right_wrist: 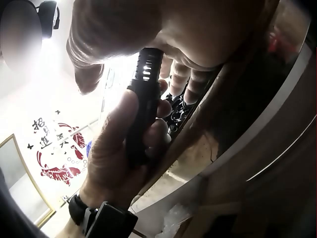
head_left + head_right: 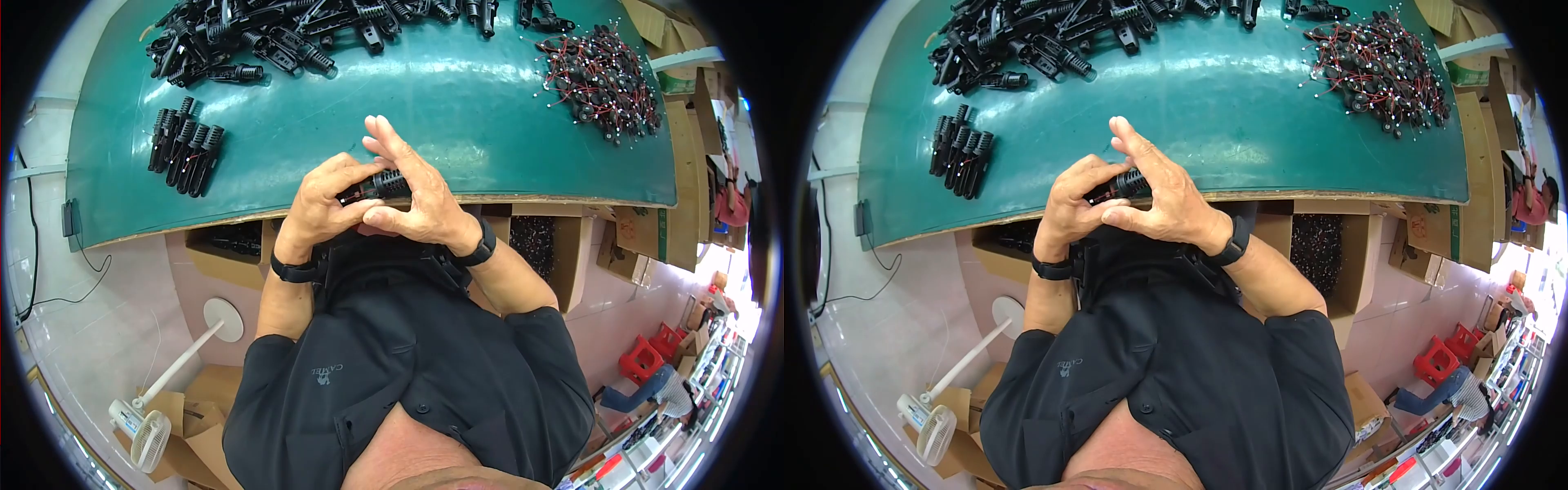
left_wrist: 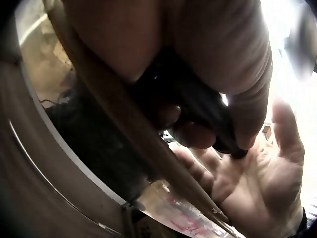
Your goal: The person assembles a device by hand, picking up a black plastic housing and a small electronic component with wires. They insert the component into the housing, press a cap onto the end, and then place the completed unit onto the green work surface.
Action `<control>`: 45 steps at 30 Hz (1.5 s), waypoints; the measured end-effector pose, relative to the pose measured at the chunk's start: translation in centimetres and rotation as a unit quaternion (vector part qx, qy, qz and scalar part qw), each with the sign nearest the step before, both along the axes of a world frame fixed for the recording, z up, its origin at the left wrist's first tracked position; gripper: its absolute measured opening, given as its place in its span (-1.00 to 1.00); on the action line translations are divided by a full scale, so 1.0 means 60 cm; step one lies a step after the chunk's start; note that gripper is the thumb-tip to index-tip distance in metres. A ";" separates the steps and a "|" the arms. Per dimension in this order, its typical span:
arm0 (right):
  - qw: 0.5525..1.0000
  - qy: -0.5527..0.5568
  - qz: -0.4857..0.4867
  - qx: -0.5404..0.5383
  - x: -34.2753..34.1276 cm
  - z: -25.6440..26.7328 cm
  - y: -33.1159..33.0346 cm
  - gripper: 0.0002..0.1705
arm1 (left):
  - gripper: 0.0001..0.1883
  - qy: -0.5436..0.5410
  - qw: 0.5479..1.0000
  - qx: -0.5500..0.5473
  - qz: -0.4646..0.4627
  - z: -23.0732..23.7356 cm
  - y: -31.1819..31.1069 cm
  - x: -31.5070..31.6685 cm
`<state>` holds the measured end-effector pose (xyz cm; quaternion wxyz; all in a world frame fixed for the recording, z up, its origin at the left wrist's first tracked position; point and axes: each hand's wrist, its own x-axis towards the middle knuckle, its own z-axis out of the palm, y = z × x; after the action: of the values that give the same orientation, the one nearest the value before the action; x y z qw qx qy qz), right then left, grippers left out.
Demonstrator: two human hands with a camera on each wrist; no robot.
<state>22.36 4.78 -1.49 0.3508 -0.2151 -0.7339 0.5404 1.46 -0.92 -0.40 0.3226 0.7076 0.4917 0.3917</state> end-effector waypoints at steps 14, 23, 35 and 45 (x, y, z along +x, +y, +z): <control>0.999 0.032 -0.006 -0.015 0.006 0.009 0.002 0.38 | -0.50 -0.017 1.000 0.016 -0.016 -0.001 0.007 0.005; 0.985 0.126 -0.031 -0.109 -0.001 0.010 0.005 0.43 | -0.52 -0.127 0.992 -0.001 -0.014 -0.008 -0.002 -0.015; 0.996 0.082 -0.014 0.016 -0.026 0.032 0.007 0.45 | -0.45 -0.114 0.990 -0.078 -0.032 -0.013 -0.008 -0.024; 0.995 0.051 0.061 -0.053 -0.019 0.017 0.006 0.43 | -0.48 -0.114 0.992 0.016 -0.057 -0.010 0.006 -0.007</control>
<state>21.22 5.14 -0.49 0.3425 -0.1607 -0.6970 0.6092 1.02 -0.58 -0.98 0.3868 0.6904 0.4044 0.4585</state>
